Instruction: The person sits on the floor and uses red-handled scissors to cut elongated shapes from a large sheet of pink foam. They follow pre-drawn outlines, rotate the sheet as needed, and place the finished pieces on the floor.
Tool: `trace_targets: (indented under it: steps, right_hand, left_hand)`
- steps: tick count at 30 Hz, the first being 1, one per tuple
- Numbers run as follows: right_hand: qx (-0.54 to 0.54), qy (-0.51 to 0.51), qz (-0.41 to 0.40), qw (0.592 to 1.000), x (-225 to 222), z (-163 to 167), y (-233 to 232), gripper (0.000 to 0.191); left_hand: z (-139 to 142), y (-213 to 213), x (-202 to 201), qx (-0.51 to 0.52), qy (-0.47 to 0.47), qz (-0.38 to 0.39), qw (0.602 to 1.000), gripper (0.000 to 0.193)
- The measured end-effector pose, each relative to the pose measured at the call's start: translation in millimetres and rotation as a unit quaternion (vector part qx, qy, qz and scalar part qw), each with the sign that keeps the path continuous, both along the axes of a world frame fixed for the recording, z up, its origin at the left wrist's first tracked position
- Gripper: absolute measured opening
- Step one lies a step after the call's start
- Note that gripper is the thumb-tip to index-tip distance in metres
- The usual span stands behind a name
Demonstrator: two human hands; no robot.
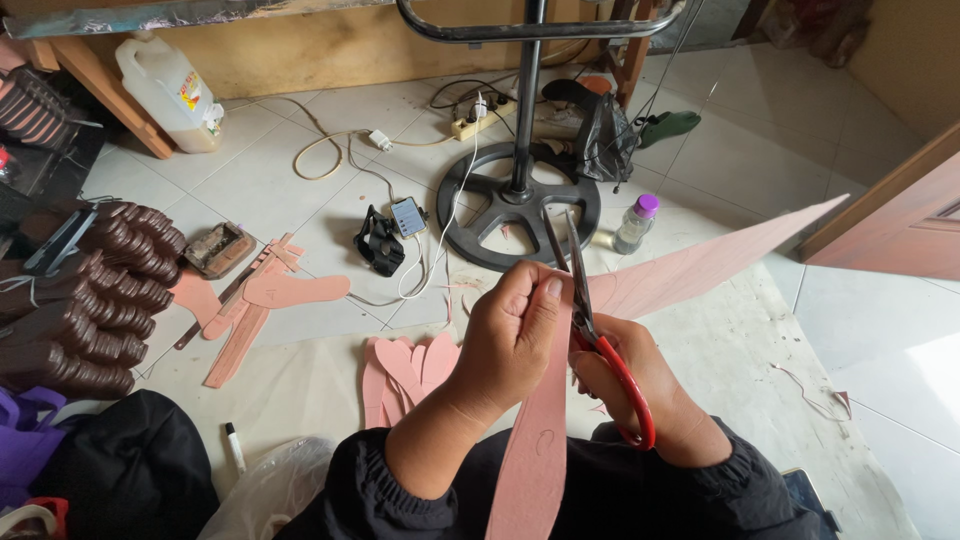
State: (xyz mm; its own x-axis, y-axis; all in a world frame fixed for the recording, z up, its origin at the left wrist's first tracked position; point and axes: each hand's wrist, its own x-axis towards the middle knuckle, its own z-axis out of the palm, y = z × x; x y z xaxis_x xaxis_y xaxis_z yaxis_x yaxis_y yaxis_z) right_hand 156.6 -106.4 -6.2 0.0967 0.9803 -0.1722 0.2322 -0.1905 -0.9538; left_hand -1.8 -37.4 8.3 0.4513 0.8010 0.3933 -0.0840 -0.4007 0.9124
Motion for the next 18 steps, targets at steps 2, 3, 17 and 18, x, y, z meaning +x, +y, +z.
trace_targets:
  steps: [2, 3, 17, 18]
  right_hand:
    - [-0.007, -0.004, 0.003, 1.000, 1.0, 2.5, 0.0, 0.012]
    - [-0.011, -0.007, 0.005, 1.000, 1.2, 3.8, -0.2, 0.011]
    - [-0.011, -0.056, 0.039, 0.998, 11.2, 6.6, -3.8, 0.011]
    - [-0.007, -0.051, 0.043, 0.998, 13.0, 5.5, -4.3, 0.010]
  left_hand:
    - [0.9, 2.3, -1.9, 0.004, -0.002, -0.011, 1.000, 0.022]
    - [1.3, 3.7, -3.2, 0.006, -0.003, -0.016, 1.000, 0.022]
    - [1.6, 19.7, -12.6, 0.021, 0.017, -0.075, 0.997, 0.021]
    - [1.0, 21.5, -12.8, 0.029, 0.018, -0.082, 0.996, 0.021]
